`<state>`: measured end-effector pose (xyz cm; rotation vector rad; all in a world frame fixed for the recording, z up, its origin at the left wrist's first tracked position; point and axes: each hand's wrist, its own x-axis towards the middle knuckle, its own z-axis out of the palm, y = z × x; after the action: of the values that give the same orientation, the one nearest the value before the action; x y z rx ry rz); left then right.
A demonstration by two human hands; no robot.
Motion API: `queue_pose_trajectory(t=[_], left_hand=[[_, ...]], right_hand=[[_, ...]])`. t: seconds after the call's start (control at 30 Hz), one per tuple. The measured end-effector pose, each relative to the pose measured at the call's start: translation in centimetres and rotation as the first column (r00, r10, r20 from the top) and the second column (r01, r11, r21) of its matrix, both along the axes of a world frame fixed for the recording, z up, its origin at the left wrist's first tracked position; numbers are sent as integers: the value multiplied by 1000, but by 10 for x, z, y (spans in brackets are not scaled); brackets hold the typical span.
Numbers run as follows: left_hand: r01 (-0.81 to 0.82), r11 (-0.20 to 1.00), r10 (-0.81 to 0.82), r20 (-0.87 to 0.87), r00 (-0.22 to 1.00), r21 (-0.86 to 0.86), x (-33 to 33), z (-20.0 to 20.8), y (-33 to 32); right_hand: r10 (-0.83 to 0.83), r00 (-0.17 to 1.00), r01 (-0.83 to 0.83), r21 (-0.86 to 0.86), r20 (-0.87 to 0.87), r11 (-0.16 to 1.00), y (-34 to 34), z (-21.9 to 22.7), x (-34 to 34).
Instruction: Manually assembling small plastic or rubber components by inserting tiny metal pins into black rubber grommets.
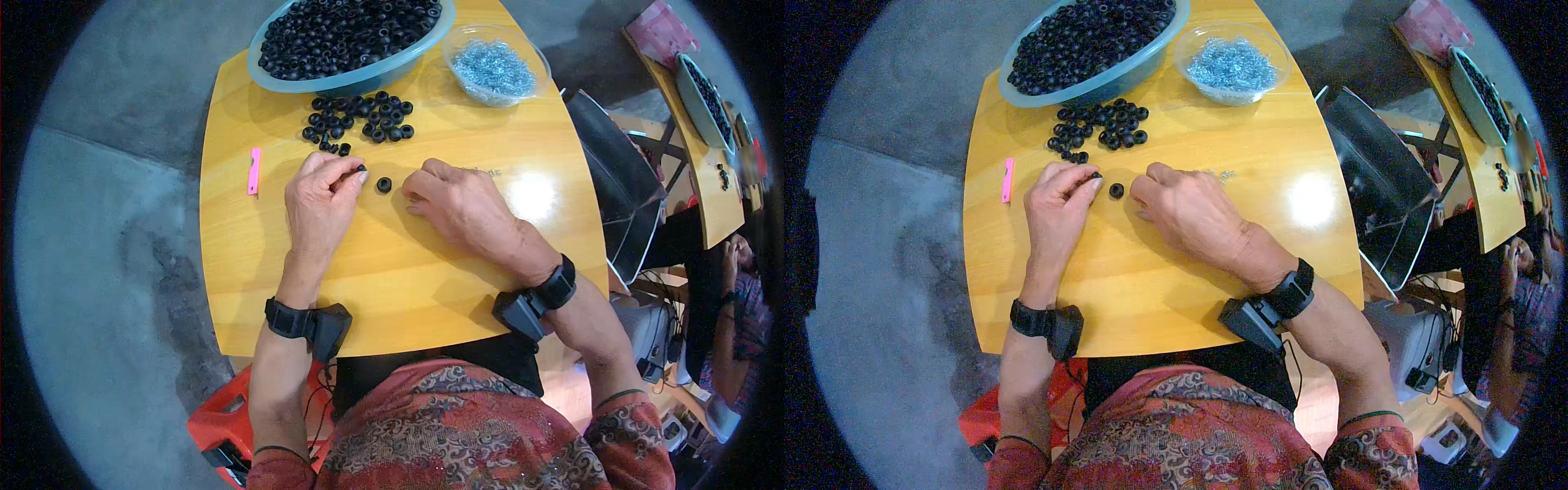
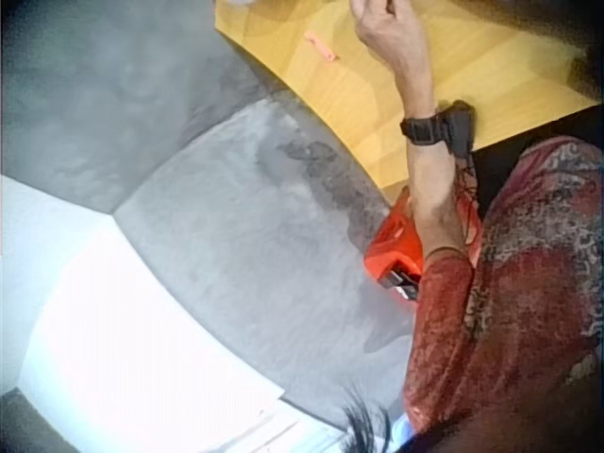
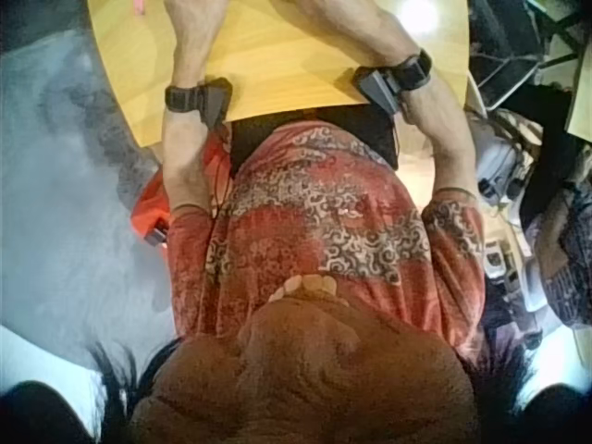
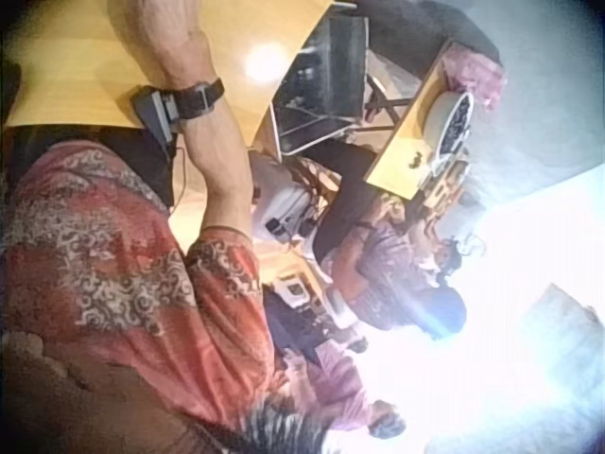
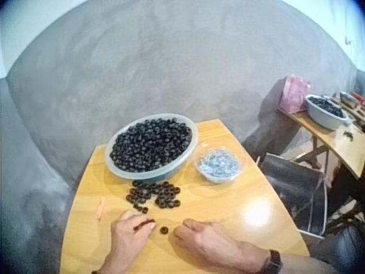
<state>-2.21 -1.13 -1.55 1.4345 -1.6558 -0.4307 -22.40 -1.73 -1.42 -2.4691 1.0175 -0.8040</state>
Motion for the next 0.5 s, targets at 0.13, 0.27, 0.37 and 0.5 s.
queue_pose_trajectory(t=[0.13,0.27,0.37,0.5], left_hand=[[-11,1000,10,51,999,22,1,3,-5],[-26,999,22,88,996,44,-1,3,-12],[-34,997,20,213,977,62,-4,12,-14],[-33,999,32,15,999,40,2,7,-2]], right_hand=[[-4,999,5,-16,42,1000,-2,-2,0],[-17,999,19,-46,40,999,-4,-1,0],[-39,999,41,-42,31,998,-1,4,-2],[29,998,-26,-55,56,998,-1,-10,6]])
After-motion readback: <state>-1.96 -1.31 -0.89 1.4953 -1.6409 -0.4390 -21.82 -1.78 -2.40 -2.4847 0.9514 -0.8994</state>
